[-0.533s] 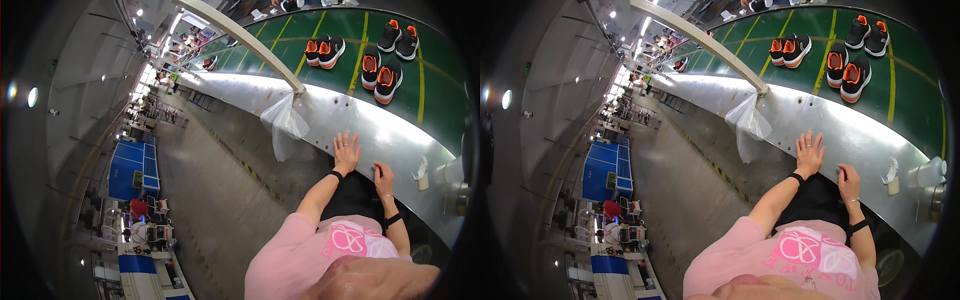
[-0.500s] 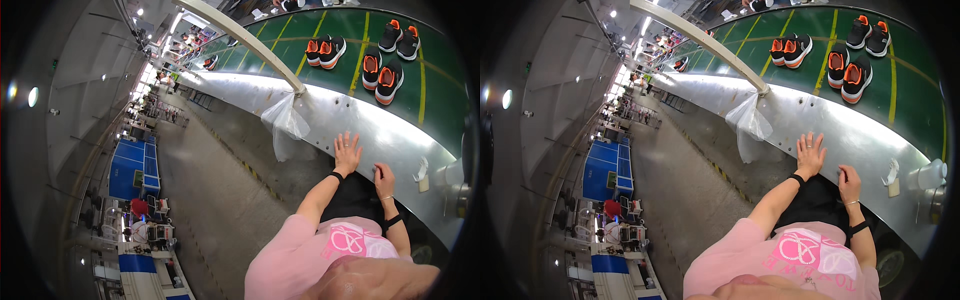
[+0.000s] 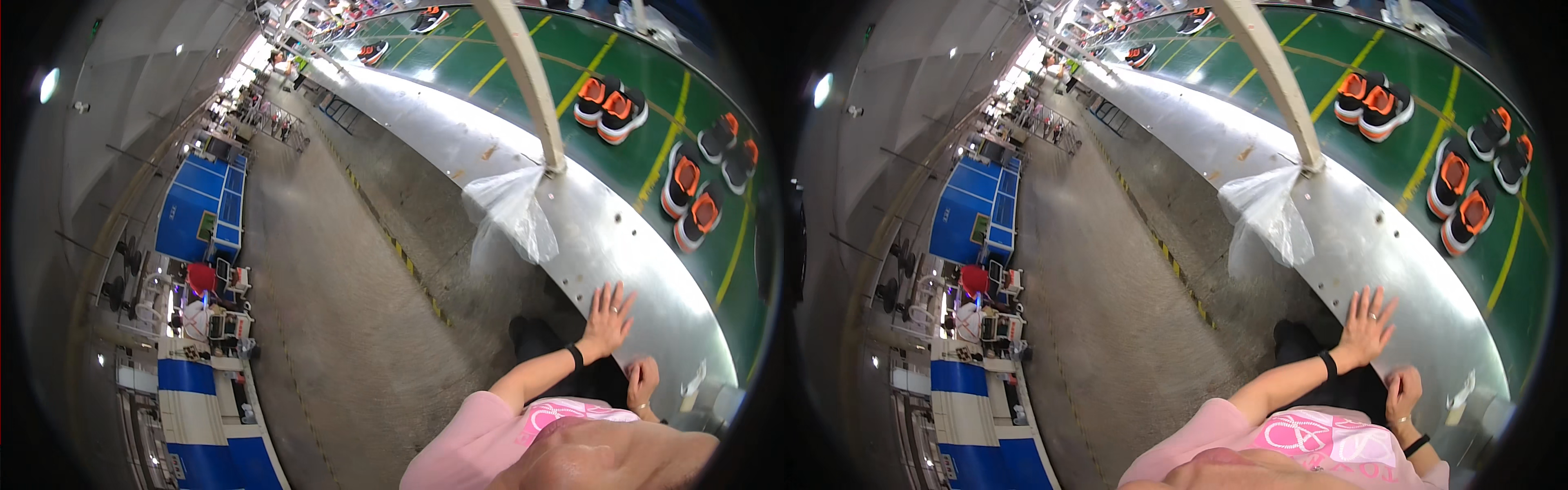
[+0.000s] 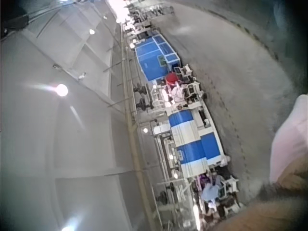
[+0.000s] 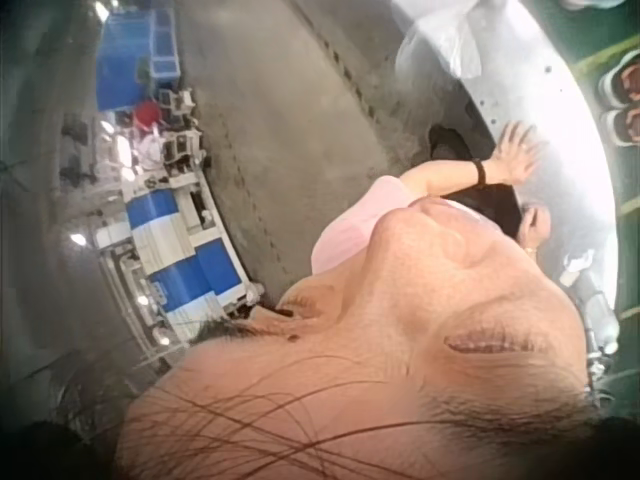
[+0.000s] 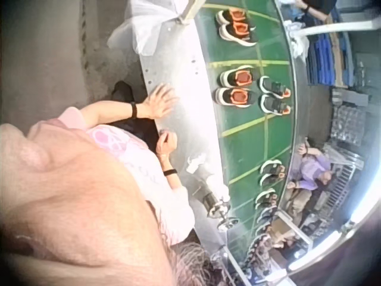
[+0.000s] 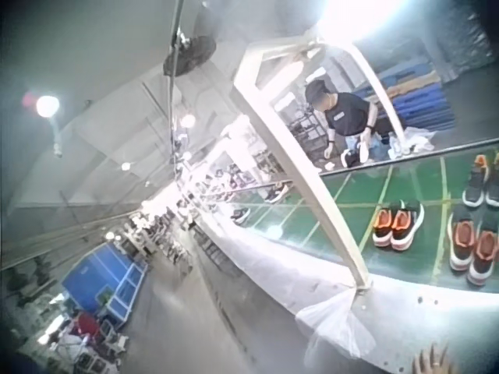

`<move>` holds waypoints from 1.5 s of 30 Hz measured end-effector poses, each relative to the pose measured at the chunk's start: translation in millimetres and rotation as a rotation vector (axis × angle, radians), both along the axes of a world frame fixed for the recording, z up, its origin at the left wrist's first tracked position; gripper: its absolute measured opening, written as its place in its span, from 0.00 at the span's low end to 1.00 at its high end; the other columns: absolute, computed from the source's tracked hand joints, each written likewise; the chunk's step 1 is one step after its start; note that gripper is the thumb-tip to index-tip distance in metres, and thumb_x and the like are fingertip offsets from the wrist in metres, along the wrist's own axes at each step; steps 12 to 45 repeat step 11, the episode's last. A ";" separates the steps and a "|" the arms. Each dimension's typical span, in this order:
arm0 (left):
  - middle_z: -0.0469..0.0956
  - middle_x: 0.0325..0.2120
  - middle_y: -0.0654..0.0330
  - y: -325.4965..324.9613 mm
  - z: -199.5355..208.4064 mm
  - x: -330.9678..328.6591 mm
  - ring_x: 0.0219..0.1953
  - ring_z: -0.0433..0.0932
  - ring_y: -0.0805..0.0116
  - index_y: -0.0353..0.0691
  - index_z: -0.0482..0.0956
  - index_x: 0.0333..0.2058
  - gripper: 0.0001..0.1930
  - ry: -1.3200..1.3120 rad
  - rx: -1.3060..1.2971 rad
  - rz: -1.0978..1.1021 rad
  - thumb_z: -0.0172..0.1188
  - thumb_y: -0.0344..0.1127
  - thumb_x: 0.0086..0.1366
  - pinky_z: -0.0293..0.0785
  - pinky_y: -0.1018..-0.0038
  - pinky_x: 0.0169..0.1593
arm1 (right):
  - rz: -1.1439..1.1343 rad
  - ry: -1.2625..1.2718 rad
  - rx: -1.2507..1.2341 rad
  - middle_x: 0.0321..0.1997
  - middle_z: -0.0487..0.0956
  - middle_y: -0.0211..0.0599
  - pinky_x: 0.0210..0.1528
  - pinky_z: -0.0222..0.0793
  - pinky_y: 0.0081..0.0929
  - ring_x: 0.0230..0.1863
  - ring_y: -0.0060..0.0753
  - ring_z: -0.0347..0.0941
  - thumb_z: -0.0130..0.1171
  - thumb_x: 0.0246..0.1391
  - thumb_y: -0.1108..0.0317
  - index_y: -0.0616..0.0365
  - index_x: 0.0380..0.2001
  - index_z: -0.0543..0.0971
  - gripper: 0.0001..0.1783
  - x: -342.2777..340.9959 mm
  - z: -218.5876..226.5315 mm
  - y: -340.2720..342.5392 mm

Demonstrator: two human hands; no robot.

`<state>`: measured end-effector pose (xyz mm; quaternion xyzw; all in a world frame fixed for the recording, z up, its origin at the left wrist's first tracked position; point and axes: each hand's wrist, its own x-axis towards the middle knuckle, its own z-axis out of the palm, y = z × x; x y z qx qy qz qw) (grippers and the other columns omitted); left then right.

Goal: The person wipes the soles of a pair of shoes with a cloth and places them on a conveyor belt, then repeats the process with a second pair.

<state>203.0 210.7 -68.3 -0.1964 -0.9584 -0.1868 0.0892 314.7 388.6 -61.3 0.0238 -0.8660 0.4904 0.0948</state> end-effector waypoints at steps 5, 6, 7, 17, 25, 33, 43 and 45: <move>0.45 0.73 0.38 2.8 -1.5 5.8 0.74 0.45 0.36 0.44 0.50 0.74 0.39 -0.076 0.090 -0.060 0.53 0.49 0.70 0.39 0.43 0.74 | 0.040 -0.003 0.194 0.23 0.69 0.44 0.33 0.64 0.39 0.27 0.49 0.68 0.53 0.53 0.74 0.60 0.22 0.70 0.07 10.7 -38.7 30.4; 0.42 0.74 0.37 2.2 -1.0 5.1 0.75 0.42 0.36 0.44 0.49 0.74 0.41 -0.052 0.141 -0.087 0.55 0.50 0.69 0.37 0.43 0.75 | 0.139 -0.091 0.235 0.24 0.69 0.44 0.33 0.64 0.39 0.27 0.50 0.67 0.54 0.52 0.73 0.60 0.22 0.70 0.07 12.0 -51.5 46.2; 0.37 0.74 0.38 -1.1 0.3 5.6 0.75 0.39 0.35 0.44 0.53 0.73 0.39 -0.135 0.230 -0.158 0.56 0.49 0.68 0.34 0.41 0.75 | 0.235 -0.180 0.275 0.24 0.68 0.45 0.33 0.64 0.40 0.28 0.51 0.67 0.55 0.51 0.71 0.60 0.23 0.70 0.07 11.7 -66.2 55.6; 0.64 0.64 0.40 -76.9 35.9 -30.4 0.68 0.60 0.45 0.42 0.72 0.62 0.25 -0.745 0.362 -0.421 0.57 0.40 0.68 0.57 0.53 0.69 | 0.064 -0.362 0.400 0.27 0.69 0.47 0.35 0.65 0.42 0.32 0.49 0.70 0.58 0.48 0.67 0.59 0.23 0.70 0.09 1.6 -33.7 8.9; 0.64 0.64 0.40 -76.9 35.9 -30.4 0.68 0.60 0.45 0.42 0.72 0.62 0.25 -0.745 0.362 -0.421 0.57 0.40 0.68 0.57 0.53 0.69 | 0.064 -0.362 0.400 0.27 0.69 0.47 0.35 0.65 0.42 0.32 0.49 0.70 0.58 0.48 0.67 0.59 0.23 0.70 0.09 1.6 -33.7 8.9; 0.64 0.64 0.40 -76.9 35.9 -30.4 0.68 0.60 0.45 0.42 0.72 0.62 0.25 -0.745 0.362 -0.421 0.57 0.40 0.68 0.57 0.53 0.69 | 0.064 -0.362 0.400 0.27 0.69 0.47 0.35 0.65 0.42 0.32 0.49 0.70 0.58 0.48 0.67 0.59 0.23 0.70 0.09 1.6 -33.7 8.9; 0.64 0.64 0.40 -76.9 35.9 -30.4 0.68 0.60 0.45 0.42 0.72 0.62 0.25 -0.745 0.362 -0.421 0.57 0.40 0.68 0.57 0.53 0.69 | 0.064 -0.362 0.400 0.27 0.69 0.47 0.35 0.65 0.42 0.32 0.49 0.70 0.58 0.48 0.67 0.59 0.23 0.70 0.09 1.6 -33.7 8.9; 0.64 0.64 0.40 -76.9 35.9 -30.4 0.68 0.60 0.45 0.42 0.72 0.62 0.25 -0.745 0.362 -0.421 0.57 0.40 0.68 0.57 0.53 0.69 | 0.064 -0.362 0.400 0.27 0.69 0.47 0.35 0.65 0.42 0.32 0.49 0.70 0.58 0.48 0.67 0.59 0.23 0.70 0.09 1.6 -33.7 8.9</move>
